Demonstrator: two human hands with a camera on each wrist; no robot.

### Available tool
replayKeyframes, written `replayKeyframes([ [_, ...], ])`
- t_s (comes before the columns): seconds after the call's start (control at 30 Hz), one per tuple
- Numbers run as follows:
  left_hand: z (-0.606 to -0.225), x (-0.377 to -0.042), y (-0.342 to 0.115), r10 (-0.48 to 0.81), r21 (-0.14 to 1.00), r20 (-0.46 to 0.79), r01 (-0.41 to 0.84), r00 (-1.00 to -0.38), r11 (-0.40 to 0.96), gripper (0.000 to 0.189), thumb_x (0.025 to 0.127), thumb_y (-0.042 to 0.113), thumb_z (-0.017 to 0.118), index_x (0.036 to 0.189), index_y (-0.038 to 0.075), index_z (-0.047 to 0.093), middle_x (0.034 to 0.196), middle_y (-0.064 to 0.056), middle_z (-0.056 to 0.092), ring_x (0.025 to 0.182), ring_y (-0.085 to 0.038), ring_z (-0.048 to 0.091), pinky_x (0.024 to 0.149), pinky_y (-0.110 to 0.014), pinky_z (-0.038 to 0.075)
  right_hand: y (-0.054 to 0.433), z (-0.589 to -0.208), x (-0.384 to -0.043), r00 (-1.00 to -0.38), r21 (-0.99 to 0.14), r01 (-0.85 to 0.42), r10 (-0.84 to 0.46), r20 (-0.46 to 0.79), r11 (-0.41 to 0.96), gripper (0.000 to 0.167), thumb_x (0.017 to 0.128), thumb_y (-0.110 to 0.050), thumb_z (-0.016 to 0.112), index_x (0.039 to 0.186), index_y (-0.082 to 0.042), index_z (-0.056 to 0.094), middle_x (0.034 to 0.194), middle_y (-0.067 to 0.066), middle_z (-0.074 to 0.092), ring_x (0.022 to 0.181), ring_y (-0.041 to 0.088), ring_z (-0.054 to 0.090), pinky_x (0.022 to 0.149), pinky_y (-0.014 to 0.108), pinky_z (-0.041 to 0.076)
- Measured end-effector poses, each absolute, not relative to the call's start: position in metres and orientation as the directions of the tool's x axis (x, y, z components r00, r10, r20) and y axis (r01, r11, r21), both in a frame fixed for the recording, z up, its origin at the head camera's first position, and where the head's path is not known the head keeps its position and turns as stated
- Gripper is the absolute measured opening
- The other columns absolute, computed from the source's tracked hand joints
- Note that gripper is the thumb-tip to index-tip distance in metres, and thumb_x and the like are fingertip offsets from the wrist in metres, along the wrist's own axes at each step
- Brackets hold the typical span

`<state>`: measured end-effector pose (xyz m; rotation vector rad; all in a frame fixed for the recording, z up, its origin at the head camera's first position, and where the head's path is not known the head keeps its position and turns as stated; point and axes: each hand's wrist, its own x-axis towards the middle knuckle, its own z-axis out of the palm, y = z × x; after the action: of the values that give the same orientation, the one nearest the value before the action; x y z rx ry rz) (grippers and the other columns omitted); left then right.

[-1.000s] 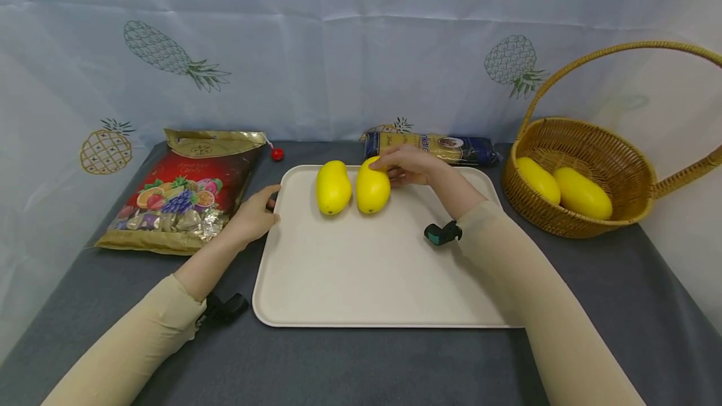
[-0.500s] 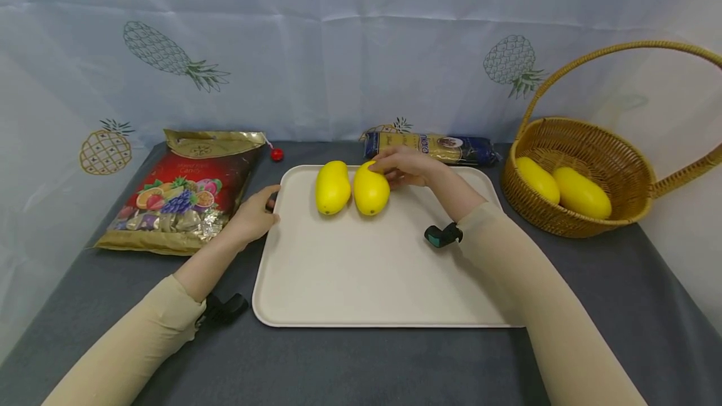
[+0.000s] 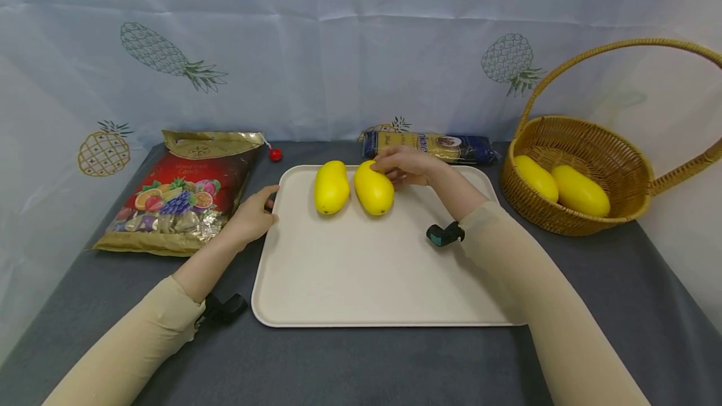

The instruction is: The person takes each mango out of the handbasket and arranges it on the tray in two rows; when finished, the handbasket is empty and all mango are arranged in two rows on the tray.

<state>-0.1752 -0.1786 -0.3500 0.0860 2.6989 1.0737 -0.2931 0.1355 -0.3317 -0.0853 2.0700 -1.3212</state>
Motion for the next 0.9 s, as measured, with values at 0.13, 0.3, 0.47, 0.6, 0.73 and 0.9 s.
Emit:
replayKeyframes([
  [0.13, -0.35, -0.175, -0.177, 0.138, 0.674, -0.202, -0.036, -0.97, 0.738, 0.066, 0.09, -0.002, 0.051, 0.152, -0.005, 0.027, 0.119, -0.029, 0.05, 0.098, -0.036, 0.053, 0.075, -0.035, 0.047, 0.139, -0.332, -0.293, -0.773, -0.822, 0.291, -0.386, -0.504, 0.49, 0.052, 0.099, -0.028, 0.056, 0.145, -0.007, 0.042, 0.116, 0.005, 0.053, 0.09, 0.018, 0.052, 0.079, 0.027, 0.053],
  [0.3, -0.352, -0.176, -0.178, 0.141, 0.687, -0.206, -0.041, -0.968, 0.726, 0.065, 0.091, -0.004, 0.049, 0.152, -0.006, 0.026, 0.117, -0.029, 0.05, 0.098, -0.035, 0.054, 0.076, -0.034, 0.047, 0.144, -0.329, -0.291, -0.762, -0.812, 0.301, -0.386, -0.521, 0.501, 0.055, 0.099, -0.03, 0.057, 0.147, -0.008, 0.041, 0.129, 0.009, 0.053, 0.098, 0.018, 0.058, 0.091, 0.033, 0.054],
  [0.47, -0.351, -0.175, -0.177, 0.145, 0.698, -0.206, -0.041, -0.968, 0.715, 0.065, 0.091, -0.004, 0.049, 0.152, -0.006, 0.026, 0.117, -0.029, 0.05, 0.097, -0.034, 0.054, 0.076, -0.034, 0.047, 0.151, -0.321, -0.289, -0.752, -0.807, 0.307, -0.391, -0.531, 0.505, 0.056, 0.098, -0.029, 0.058, 0.147, -0.01, 0.041, 0.134, 0.011, 0.053, 0.104, 0.019, 0.061, 0.101, 0.04, 0.052],
  [0.6, -0.352, -0.175, -0.178, 0.14, 0.696, -0.206, -0.044, -0.969, 0.717, 0.065, 0.091, -0.004, 0.049, 0.152, -0.005, 0.026, 0.117, -0.028, 0.05, 0.098, -0.034, 0.053, 0.076, -0.033, 0.047, 0.16, -0.311, -0.287, -0.767, -0.819, 0.291, -0.391, -0.508, 0.494, 0.055, 0.099, -0.027, 0.057, 0.148, -0.01, 0.04, 0.138, 0.012, 0.05, 0.114, 0.026, 0.059, 0.105, 0.045, 0.049],
  [0.73, -0.353, -0.177, -0.178, 0.136, 0.691, -0.202, -0.043, -0.97, 0.721, 0.065, 0.091, -0.004, 0.049, 0.152, -0.005, 0.027, 0.117, -0.028, 0.05, 0.098, -0.034, 0.053, 0.076, -0.033, 0.047, 0.175, -0.29, -0.28, -0.794, -0.849, 0.222, -0.416, -0.443, 0.48, 0.055, 0.101, -0.026, 0.053, 0.149, -0.007, 0.036, 0.15, 0.017, 0.041, 0.126, 0.035, 0.053, 0.109, 0.049, 0.045],
  [0.9, -0.354, -0.177, -0.178, 0.132, 0.688, -0.217, -0.056, -0.967, 0.723, 0.065, 0.092, -0.003, 0.048, 0.153, -0.004, 0.026, 0.119, -0.028, 0.05, 0.1, -0.034, 0.053, 0.077, -0.032, 0.047, 0.2, -0.253, -0.267, -0.838, -0.87, 0.121, -0.42, -0.347, 0.478, 0.054, 0.101, -0.03, 0.052, 0.148, -0.008, 0.037, 0.146, 0.011, 0.044, 0.116, 0.023, 0.06, 0.105, 0.042, 0.049],
])
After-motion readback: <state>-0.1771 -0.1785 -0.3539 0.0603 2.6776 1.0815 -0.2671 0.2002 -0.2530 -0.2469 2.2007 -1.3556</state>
